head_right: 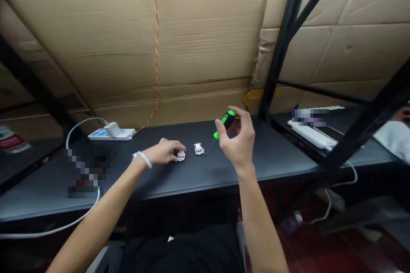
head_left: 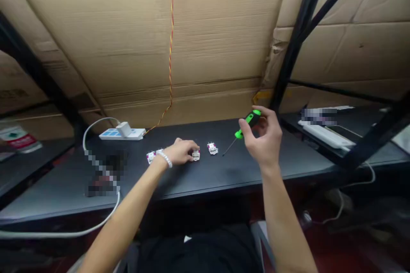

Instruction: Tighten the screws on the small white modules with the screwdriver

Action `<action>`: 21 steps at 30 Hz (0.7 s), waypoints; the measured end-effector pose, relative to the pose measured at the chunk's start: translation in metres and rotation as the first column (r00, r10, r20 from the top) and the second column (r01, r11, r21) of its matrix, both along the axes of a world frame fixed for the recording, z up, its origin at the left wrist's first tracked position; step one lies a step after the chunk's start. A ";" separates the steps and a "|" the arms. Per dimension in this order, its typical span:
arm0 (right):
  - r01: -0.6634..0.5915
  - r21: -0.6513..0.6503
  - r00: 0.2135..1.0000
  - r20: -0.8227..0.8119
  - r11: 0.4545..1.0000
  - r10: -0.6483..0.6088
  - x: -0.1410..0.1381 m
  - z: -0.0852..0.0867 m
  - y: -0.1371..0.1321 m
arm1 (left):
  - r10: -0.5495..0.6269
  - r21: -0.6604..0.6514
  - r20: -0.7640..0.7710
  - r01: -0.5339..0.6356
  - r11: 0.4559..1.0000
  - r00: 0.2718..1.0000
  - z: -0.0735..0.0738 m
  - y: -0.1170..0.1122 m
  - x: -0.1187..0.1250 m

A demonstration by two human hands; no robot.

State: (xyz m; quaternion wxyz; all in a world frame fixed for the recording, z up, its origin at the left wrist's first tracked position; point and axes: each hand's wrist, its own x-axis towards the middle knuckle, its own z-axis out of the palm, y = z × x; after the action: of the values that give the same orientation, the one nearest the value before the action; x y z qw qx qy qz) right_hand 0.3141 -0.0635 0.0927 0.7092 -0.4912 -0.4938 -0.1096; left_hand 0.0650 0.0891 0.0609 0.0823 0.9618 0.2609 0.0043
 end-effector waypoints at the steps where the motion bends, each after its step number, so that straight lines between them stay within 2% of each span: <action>1: -0.010 0.000 1.000 0.006 1.000 0.009 -0.002 0.000 0.000 | -0.017 0.003 0.019 0.017 1.000 1.000 -0.001 -0.007 0.001; 4: -0.043 0.001 0.999 0.009 0.999 0.043 -0.009 -0.001 0.000 | -0.030 0.038 0.073 0.027 0.999 0.997 -0.007 -0.031 0.001; 7: -0.184 -0.015 0.983 -0.004 0.983 0.184 -0.019 -0.003 0.000 | -0.019 0.046 0.104 0.015 0.999 0.994 -0.014 -0.051 -0.008; 10: -0.384 -0.081 0.923 -0.017 0.920 0.384 -0.031 -0.009 0.004 | -0.016 0.016 0.174 0.013 1.000 0.985 -0.020 -0.063 -0.021; 12: -0.454 -0.120 0.890 -0.012 0.883 0.456 -0.041 -0.015 0.008 | -0.015 -0.021 0.229 0.020 1.000 0.973 -0.022 -0.068 -0.029; 17: -0.492 -0.130 0.866 0.032 0.861 0.499 -0.062 -0.027 0.013 | 0.033 -0.097 0.331 0.000 0.995 0.943 -0.028 -0.078 -0.038; 21: -0.509 -0.160 0.853 0.042 0.846 0.521 -0.068 -0.030 0.012 | 0.045 -0.134 0.379 0.006 0.991 0.924 -0.033 -0.078 -0.040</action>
State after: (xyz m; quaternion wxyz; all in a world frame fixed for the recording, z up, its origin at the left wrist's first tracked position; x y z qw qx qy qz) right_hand 0.2456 -0.0516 0.0630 0.6540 -0.3852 -0.6434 0.0998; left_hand 0.0253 0.0114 0.0275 0.1950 0.9324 0.2492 0.1744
